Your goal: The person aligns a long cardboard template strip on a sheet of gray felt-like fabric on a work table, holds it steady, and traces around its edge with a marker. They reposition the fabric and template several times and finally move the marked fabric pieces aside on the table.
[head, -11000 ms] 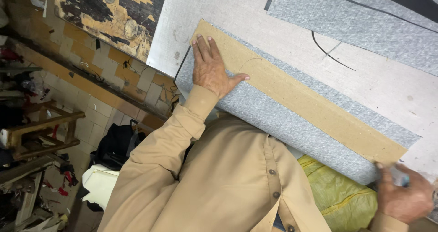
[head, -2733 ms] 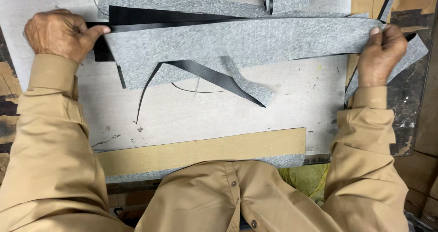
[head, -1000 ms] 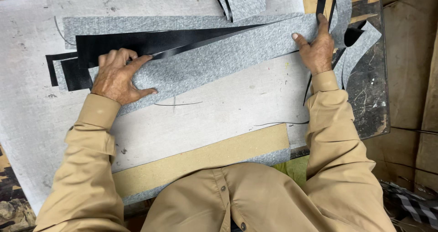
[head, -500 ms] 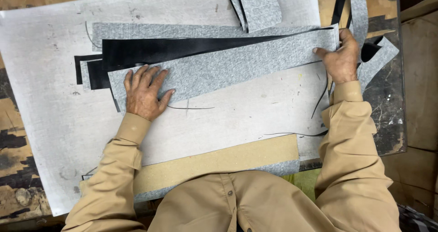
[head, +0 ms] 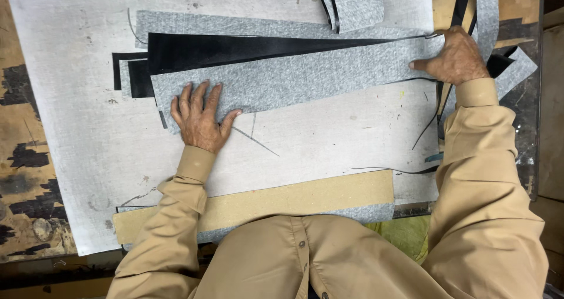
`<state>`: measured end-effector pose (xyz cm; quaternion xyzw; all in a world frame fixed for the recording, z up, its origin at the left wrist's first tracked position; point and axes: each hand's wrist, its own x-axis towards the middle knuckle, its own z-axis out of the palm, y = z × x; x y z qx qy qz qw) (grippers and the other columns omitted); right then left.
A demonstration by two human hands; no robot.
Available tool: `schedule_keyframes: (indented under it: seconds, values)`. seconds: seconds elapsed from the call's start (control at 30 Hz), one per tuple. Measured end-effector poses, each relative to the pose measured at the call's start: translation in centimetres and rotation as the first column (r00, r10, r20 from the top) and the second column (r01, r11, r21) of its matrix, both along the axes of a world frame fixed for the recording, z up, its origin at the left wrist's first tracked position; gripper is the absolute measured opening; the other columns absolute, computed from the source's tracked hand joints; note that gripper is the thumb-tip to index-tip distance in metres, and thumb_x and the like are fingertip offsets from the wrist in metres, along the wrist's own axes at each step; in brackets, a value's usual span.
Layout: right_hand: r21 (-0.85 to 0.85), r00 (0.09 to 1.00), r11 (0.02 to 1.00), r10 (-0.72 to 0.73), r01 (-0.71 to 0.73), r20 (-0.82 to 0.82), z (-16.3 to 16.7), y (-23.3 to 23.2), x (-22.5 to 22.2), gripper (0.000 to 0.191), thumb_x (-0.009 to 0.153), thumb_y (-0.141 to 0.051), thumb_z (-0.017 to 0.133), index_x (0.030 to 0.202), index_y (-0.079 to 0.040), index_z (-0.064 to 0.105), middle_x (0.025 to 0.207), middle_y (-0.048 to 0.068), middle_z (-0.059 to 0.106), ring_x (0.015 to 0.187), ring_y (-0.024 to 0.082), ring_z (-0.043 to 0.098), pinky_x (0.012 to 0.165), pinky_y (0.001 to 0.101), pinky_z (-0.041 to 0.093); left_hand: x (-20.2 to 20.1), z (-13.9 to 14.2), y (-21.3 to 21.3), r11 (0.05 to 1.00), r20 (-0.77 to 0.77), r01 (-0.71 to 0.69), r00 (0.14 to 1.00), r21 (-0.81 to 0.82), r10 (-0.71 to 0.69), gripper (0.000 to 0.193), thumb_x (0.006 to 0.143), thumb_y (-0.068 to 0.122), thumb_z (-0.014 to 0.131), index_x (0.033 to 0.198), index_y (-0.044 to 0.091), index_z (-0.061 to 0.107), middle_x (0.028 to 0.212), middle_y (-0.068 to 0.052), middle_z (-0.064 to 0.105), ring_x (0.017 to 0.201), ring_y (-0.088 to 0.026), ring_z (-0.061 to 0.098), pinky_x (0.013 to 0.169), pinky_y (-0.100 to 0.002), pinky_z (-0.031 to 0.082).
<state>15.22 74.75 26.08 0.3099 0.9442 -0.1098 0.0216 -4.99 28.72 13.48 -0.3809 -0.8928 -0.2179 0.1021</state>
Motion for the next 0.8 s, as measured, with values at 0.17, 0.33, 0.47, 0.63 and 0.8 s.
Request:
schedule_keyframes:
  seconds: [0.17, 0.33, 0.47, 0.63, 0.8]
  values:
    - [-0.336, 0.963, 0.942, -0.113, 0.026, -0.243, 0.1, -2.4, -0.2, 0.073, 0.081, -0.027, 0.093, 0.139, 0.004, 0.060, 0.119, 0.025, 0.069, 0.112, 0.036, 0.068, 0.096, 0.0449, 0.056, -0.1, -0.1, -0.2, 0.995, 0.059, -0.088, 0.995, 0.055, 0.085, 0.056, 0.107, 0.052, 0.071, 0.147, 0.013, 0.065, 0.154, -0.011, 0.052, 0.149, -0.038, 0.036, 0.124, -0.060, 0.024]
    - [-0.486, 0.910, 0.830, -0.386, 0.273, -0.149, 1.0, -1.1, 2.8, 0.041, 0.082, -0.019, 0.089, 0.115, -0.002, 0.072, 0.116, 0.020, 0.075, 0.101, 0.029, 0.069, 0.091, 0.0427, 0.054, -0.3, -0.1, -0.7, 0.994, 0.015, -0.076, 0.997, 0.078, 0.075, 0.068, 0.099, 0.057, 0.074, 0.143, 0.008, 0.063, 0.148, -0.016, 0.051, 0.144, -0.039, 0.036, 0.119, -0.060, 0.024]
    - [-0.487, 0.927, 0.803, -0.372, 0.345, 0.044, 2.3, 3.2, 7.5, 0.033, 0.091, -0.016, 0.082, 0.116, 0.001, 0.070, 0.114, 0.023, 0.075, 0.096, 0.034, 0.071, 0.091, 0.0480, 0.056, -0.2, 0.0, -0.3, 0.996, 0.063, -0.068, 0.996, 0.055, 0.064, 0.072, 0.099, 0.059, 0.073, 0.148, 0.007, 0.059, 0.151, -0.017, 0.048, 0.144, -0.039, 0.036, 0.119, -0.061, 0.025]
    - [-0.730, 0.918, 0.658, -0.381, 0.187, -0.109, 2.4, 5.1, 11.4, 0.054, 0.082, -0.005, 0.077, 0.134, 0.001, 0.062, 0.126, 0.017, 0.071, 0.111, 0.029, 0.070, 0.097, 0.0412, 0.056, -0.3, 0.5, 0.1, 1.000, 0.052, -0.017, 0.998, -0.022, 0.018, 0.083, 0.095, 0.066, 0.072, 0.153, 0.010, 0.053, 0.157, -0.023, 0.040, 0.146, -0.043, 0.031, 0.119, -0.062, 0.024]
    - [-0.714, 0.927, 0.697, -0.230, -0.056, -0.296, 6.6, -0.1, 9.8, 0.032, 0.092, 0.004, 0.076, 0.122, 0.007, 0.066, 0.120, 0.018, 0.073, 0.114, 0.026, 0.072, 0.099, 0.0396, 0.060, 5.0, 2.6, 2.9, 0.967, -0.043, 0.253, 0.967, 0.034, -0.251, 0.110, 0.082, 0.075, 0.077, 0.158, 0.007, 0.035, 0.164, -0.021, 0.032, 0.153, -0.041, 0.025, 0.120, -0.067, 0.019]
